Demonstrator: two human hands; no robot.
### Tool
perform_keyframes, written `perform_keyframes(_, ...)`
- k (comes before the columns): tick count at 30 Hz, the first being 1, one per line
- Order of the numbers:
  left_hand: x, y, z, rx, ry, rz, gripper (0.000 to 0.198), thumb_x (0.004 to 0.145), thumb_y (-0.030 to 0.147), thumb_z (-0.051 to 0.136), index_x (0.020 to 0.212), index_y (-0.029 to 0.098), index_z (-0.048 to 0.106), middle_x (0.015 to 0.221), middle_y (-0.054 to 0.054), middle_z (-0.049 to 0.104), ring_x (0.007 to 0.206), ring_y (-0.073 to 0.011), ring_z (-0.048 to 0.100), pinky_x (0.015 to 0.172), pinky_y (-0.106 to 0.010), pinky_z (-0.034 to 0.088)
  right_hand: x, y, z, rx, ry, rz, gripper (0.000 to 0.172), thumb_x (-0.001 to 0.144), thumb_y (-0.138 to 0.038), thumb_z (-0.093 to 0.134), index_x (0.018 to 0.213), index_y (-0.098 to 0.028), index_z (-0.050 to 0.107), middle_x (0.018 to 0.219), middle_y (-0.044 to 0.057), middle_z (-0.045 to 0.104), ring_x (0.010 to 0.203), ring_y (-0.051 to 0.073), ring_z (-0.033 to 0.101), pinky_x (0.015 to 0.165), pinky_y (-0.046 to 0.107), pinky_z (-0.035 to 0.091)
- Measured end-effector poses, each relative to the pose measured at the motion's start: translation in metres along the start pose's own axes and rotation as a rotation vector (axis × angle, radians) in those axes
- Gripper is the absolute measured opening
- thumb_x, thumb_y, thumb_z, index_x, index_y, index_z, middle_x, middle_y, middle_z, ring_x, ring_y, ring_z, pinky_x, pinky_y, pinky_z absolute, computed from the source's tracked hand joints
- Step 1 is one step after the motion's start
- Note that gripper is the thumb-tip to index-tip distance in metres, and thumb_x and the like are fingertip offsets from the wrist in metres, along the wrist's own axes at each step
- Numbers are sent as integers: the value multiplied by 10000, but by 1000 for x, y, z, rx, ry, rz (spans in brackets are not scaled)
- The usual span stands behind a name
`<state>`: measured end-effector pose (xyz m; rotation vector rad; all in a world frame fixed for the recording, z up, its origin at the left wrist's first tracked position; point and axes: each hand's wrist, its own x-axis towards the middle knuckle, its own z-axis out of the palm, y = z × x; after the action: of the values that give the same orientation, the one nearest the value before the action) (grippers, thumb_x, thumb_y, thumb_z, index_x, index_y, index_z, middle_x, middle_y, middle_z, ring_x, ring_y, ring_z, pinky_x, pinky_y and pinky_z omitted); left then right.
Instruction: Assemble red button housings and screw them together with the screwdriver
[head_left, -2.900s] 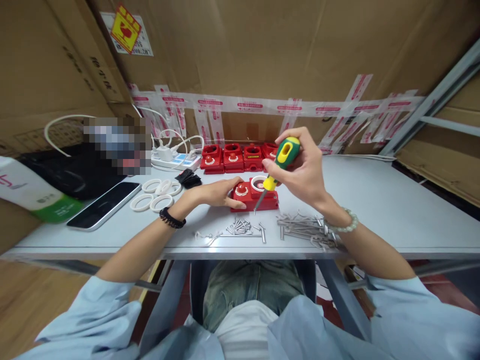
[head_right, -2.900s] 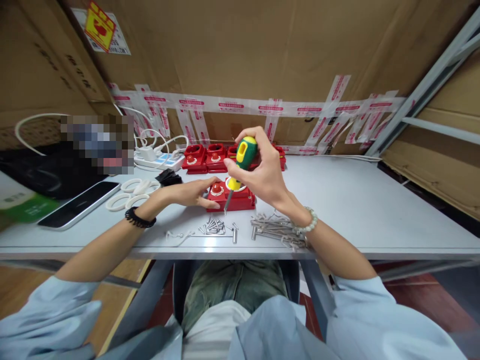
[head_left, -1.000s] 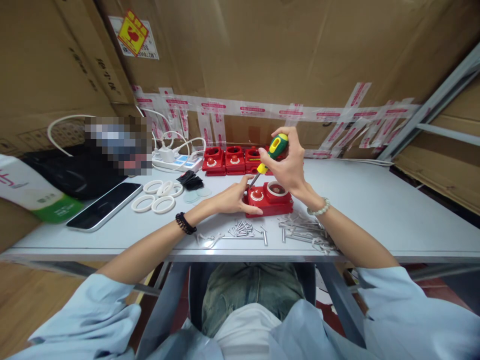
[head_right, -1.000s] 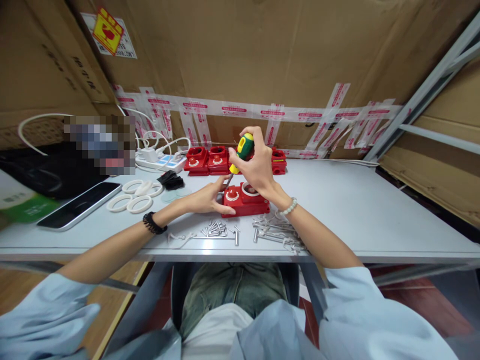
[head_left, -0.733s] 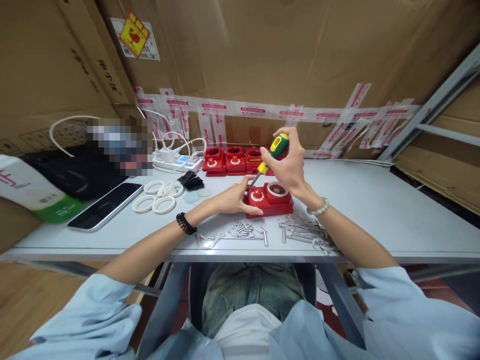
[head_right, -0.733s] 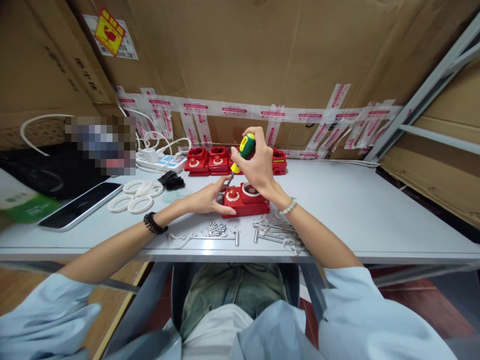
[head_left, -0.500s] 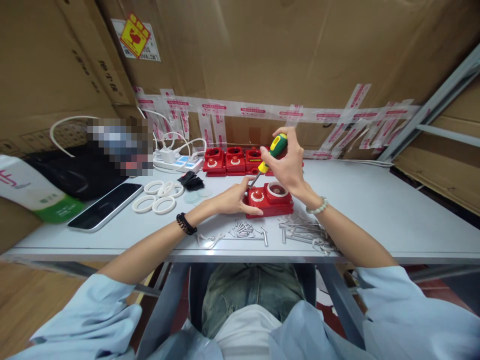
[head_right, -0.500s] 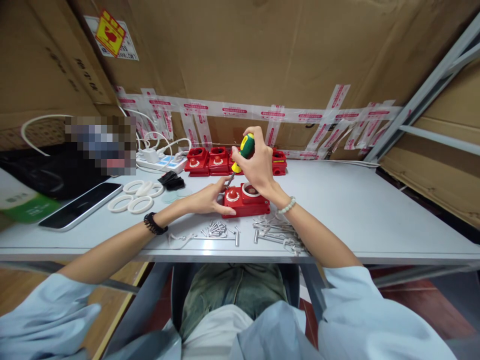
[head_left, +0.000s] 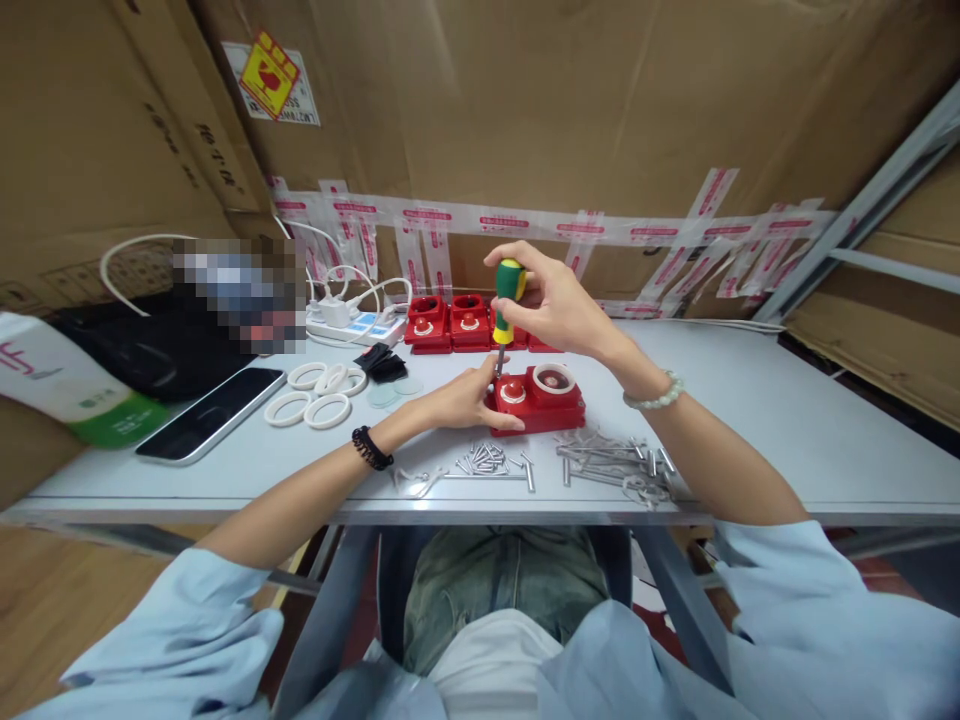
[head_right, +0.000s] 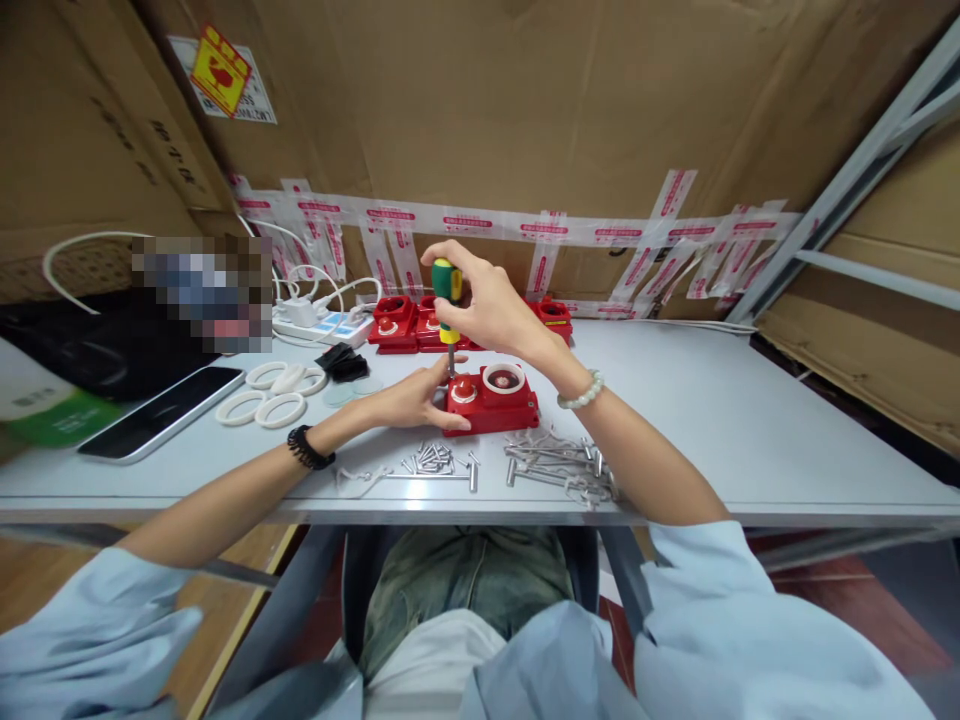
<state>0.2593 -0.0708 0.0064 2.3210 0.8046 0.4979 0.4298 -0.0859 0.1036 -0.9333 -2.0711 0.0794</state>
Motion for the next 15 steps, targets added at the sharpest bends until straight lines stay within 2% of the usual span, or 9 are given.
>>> perform_keyframes(2, 1, -4, 1, 16, 5, 14, 936, 660, 604, 769, 1356, 125, 365, 1241, -217, 608, 1089, -382, 614, 883, -508, 509, -1, -5, 2, -61, 20, -1, 269, 820, -297, 662, 1053, -249, 537, 788, -31, 581, 653, 126, 513, 681, 304, 455)
perform_keyframes(5, 2, -9, 3, 21, 14, 42, 976, 660, 603, 770, 1391, 132, 327, 1234, -210, 615, 1129, -384, 603, 916, -507, 497, -2, -8, 6, -207, 66, 73, 282, 846, -380, 650, 1053, -240, 520, 782, -14, 569, 645, 140, 489, 679, 330, 431)
perform_keyframes(8, 2, -9, 3, -1, 15, 53, 965, 673, 594, 767, 1390, 115, 335, 1172, -195, 646, 1107, -377, 620, 904, -489, 507, -1, -4, 4, -131, -18, 76, 303, 859, -249, 574, 1145, -244, 475, 849, -3, 571, 681, 138, 497, 675, 316, 433)
perform_keyframes(11, 1, -7, 3, -20, 18, 65, 919, 681, 570, 771, 1378, 134, 360, 1228, -194, 626, 1126, -370, 613, 921, -494, 506, 0, -2, 1, 29, -115, 7, 399, 822, -148, 539, 1194, -256, 447, 881, -14, 582, 693, 122, 514, 671, 289, 444)
perform_keyframes(15, 2, -6, 2, -8, 0, 36, 969, 671, 581, 768, 1403, 126, 325, 1255, -223, 611, 1156, -394, 600, 949, -535, 489, -1, -10, 4, -164, -29, 58, 337, 835, -297, 635, 1140, -249, 500, 797, -16, 592, 624, 127, 475, 664, 321, 428)
